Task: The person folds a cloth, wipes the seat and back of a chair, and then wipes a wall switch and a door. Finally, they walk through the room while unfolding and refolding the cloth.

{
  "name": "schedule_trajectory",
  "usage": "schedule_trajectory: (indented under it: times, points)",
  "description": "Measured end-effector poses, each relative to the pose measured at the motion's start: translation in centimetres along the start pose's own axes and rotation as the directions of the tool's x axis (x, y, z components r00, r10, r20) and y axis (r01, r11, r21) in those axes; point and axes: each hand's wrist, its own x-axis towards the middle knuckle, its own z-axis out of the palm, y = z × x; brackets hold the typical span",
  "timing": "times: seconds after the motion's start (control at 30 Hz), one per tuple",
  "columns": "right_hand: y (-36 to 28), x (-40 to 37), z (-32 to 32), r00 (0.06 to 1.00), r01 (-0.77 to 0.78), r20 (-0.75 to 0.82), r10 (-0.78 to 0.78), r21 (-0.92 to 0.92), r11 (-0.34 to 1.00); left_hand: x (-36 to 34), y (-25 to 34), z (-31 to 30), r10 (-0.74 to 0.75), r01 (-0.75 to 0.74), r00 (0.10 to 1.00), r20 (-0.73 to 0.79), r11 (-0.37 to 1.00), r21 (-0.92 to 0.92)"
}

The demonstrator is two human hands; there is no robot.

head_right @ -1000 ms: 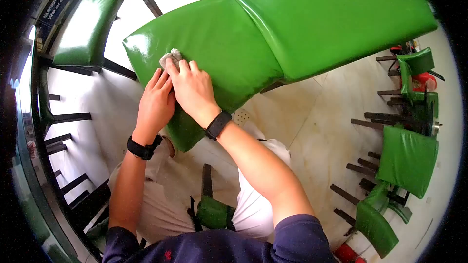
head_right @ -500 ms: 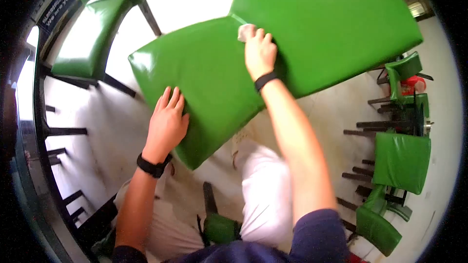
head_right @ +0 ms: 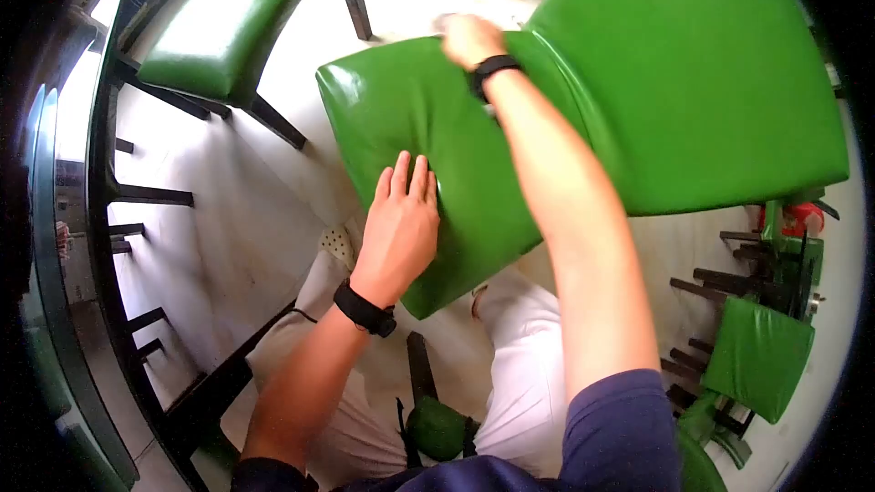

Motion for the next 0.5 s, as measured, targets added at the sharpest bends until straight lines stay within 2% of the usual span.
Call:
schedule_trajectory:
  times: [0.03,0.07,0.13,0.17,0.23,0.27,0.3,0.37,0.43,0.47,0.5]
  points:
    - [-3.6,0.4,-0.1,0.996,0.078,0.052,-0.079,0.005,0.997,0.4,-0.3,-0.1,-0.003,0.003,1.000,-0.001,1.000,0.003]
    - [-6.8,0.9,1.0,0.975,0.220,0.016,-0.220,0.008,0.976,0.5,-0.6,-0.2,-0.003,0.003,1.000,-0.014,1.000,-0.010]
    - [-13.2,0.4,0.9,0.964,0.261,0.068,-0.259,-0.025,0.965,0.0,-0.5,-0.1,0.010,-0.011,1.000,-0.021,0.999,-0.043]
    - [-15.1,0.4,1.2,0.963,0.263,0.075,-0.260,-0.039,0.964,0.1,-0.4,0.1,0.000,-0.004,0.997,-0.071,0.998,-0.064]
    - [-17.0,-0.9,0.6,0.932,0.357,0.078,-0.354,-0.034,0.933,0.2,-0.5,-0.1,-0.013,0.006,0.998,-0.057,0.994,-0.107]
    - [-16.6,-1.9,1.4,0.903,0.428,-0.030,-0.428,-0.026,0.904,0.3,-0.7,0.0,-0.023,0.016,0.998,-0.059,0.994,-0.106]
    - [-15.9,-3.1,0.8,0.884,0.468,-0.040,-0.466,0.058,0.882,0.2,-1.0,0.1,-0.011,0.002,0.997,-0.074,0.992,-0.124]
    - [-13.8,-4.8,0.7,0.820,0.572,-0.068,-0.568,0.068,0.817,0.5,-1.3,-0.2,0.005,-0.020,0.995,-0.102,0.989,-0.148]
    - [-12.1,-7.8,-0.3,0.798,0.602,-0.039,-0.602,-0.005,0.798,0.4,-1.9,-1.0,0.015,-0.045,0.990,-0.144,0.977,-0.206]
    - [-11.5,-9.3,-0.6,0.797,0.600,-0.092,-0.597,0.011,0.800,0.4,-2.5,-1.4,0.015,-0.058,0.990,-0.138,0.948,-0.313]
    - [-11.0,-10.7,-0.9,0.806,0.590,-0.109,-0.582,0.071,0.804,0.2,-2.9,-3.3,0.008,-0.053,0.989,-0.145,0.948,-0.313]
